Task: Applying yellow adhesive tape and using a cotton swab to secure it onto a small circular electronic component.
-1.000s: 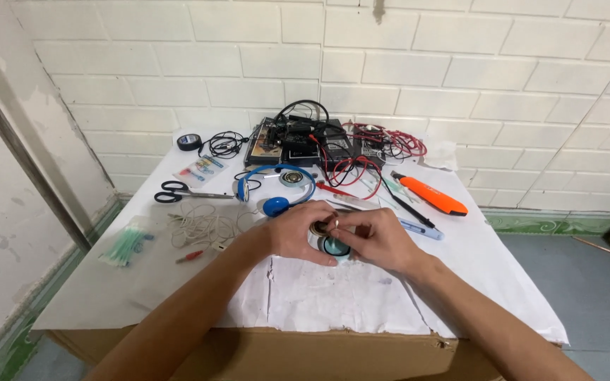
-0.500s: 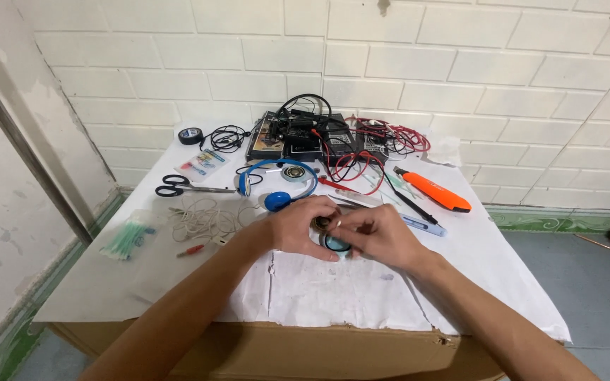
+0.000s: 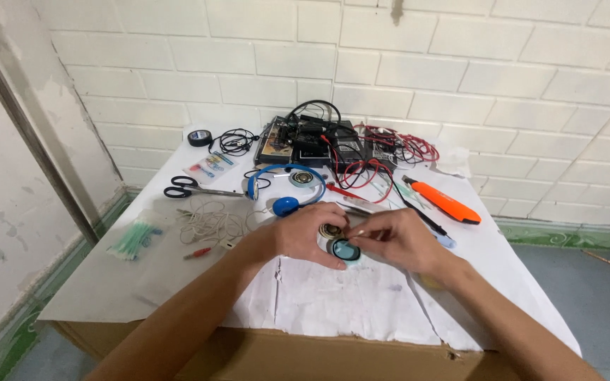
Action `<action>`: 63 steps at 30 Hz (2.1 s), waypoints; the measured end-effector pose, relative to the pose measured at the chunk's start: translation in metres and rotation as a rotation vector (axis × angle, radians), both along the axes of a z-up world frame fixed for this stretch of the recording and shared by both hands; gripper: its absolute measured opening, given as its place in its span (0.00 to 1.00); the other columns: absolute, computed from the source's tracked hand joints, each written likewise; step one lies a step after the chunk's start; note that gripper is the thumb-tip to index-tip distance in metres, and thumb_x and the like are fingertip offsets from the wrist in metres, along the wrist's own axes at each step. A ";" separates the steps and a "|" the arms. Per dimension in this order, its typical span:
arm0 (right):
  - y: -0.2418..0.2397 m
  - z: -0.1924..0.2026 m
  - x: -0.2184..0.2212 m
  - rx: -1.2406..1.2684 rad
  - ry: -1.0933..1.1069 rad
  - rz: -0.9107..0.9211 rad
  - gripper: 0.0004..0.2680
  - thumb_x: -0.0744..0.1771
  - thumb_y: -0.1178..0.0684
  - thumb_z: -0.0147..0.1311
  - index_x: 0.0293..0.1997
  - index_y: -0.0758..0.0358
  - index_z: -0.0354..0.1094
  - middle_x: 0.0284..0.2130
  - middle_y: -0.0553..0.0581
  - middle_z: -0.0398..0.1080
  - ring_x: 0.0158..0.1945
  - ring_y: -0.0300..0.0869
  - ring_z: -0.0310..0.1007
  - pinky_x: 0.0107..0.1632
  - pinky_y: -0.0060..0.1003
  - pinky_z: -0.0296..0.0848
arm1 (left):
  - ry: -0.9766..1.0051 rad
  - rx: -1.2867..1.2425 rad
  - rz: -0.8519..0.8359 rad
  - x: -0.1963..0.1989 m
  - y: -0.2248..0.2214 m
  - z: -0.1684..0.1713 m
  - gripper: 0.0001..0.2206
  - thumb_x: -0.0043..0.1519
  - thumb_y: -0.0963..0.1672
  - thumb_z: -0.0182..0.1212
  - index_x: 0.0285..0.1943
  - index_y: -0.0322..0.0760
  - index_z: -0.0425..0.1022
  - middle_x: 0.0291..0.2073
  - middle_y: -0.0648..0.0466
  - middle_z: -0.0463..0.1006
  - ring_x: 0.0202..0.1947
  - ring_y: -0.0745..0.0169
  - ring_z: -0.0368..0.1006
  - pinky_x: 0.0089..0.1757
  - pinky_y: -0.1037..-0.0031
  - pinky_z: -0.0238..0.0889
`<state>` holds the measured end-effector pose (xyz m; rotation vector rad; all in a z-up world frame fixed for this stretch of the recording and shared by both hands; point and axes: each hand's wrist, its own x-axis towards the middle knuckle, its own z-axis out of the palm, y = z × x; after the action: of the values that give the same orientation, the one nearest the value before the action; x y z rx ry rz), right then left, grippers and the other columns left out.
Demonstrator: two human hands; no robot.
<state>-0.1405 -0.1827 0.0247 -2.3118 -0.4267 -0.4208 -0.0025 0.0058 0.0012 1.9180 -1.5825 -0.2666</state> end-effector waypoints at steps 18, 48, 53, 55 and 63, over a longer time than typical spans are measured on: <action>0.005 -0.029 -0.006 0.185 0.278 -0.254 0.02 0.60 0.57 0.66 0.27 0.60 0.84 0.15 0.53 0.76 0.23 0.40 0.73 0.30 0.35 0.75 | 0.026 -0.045 -0.018 0.000 0.005 0.007 0.29 0.43 0.54 0.79 0.50 0.38 0.80 0.56 0.48 0.76 0.59 0.47 0.72 0.59 0.65 0.66; -0.080 -0.051 -0.049 -0.111 -0.097 -0.284 0.04 0.62 0.54 0.59 0.32 0.61 0.76 0.15 0.60 0.70 0.18 0.50 0.70 0.25 0.45 0.67 | -0.395 -0.670 0.148 -0.011 -0.002 -0.003 0.11 0.54 0.45 0.74 0.45 0.49 0.83 0.51 0.55 0.73 0.54 0.53 0.71 0.57 0.58 0.59; -0.049 -0.010 -0.069 -0.325 -0.185 -0.033 0.05 0.64 0.52 0.56 0.31 0.56 0.79 0.16 0.55 0.74 0.16 0.45 0.75 0.22 0.41 0.72 | -0.371 -0.643 0.228 -0.009 0.001 -0.002 0.07 0.57 0.41 0.67 0.43 0.45 0.84 0.49 0.50 0.73 0.53 0.49 0.71 0.57 0.55 0.57; -0.049 -0.006 -0.068 -0.325 -0.143 0.032 0.06 0.64 0.53 0.55 0.32 0.57 0.80 0.17 0.57 0.75 0.17 0.47 0.75 0.22 0.43 0.72 | -0.388 -0.641 0.242 -0.007 -0.004 -0.001 0.09 0.57 0.40 0.67 0.44 0.47 0.84 0.50 0.52 0.73 0.54 0.50 0.71 0.57 0.55 0.57; -0.034 0.003 -0.072 0.125 -0.021 -0.294 0.03 0.61 0.60 0.63 0.33 0.62 0.83 0.10 0.55 0.73 0.15 0.36 0.69 0.22 0.30 0.71 | -0.342 -0.638 -0.010 -0.017 -0.007 0.001 0.11 0.54 0.45 0.74 0.44 0.45 0.84 0.52 0.46 0.73 0.57 0.43 0.69 0.58 0.52 0.56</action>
<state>-0.2120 -0.2166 0.0279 -2.2543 -0.0662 -0.5972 -0.0194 -0.0009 0.0022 1.4943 -1.6272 0.5335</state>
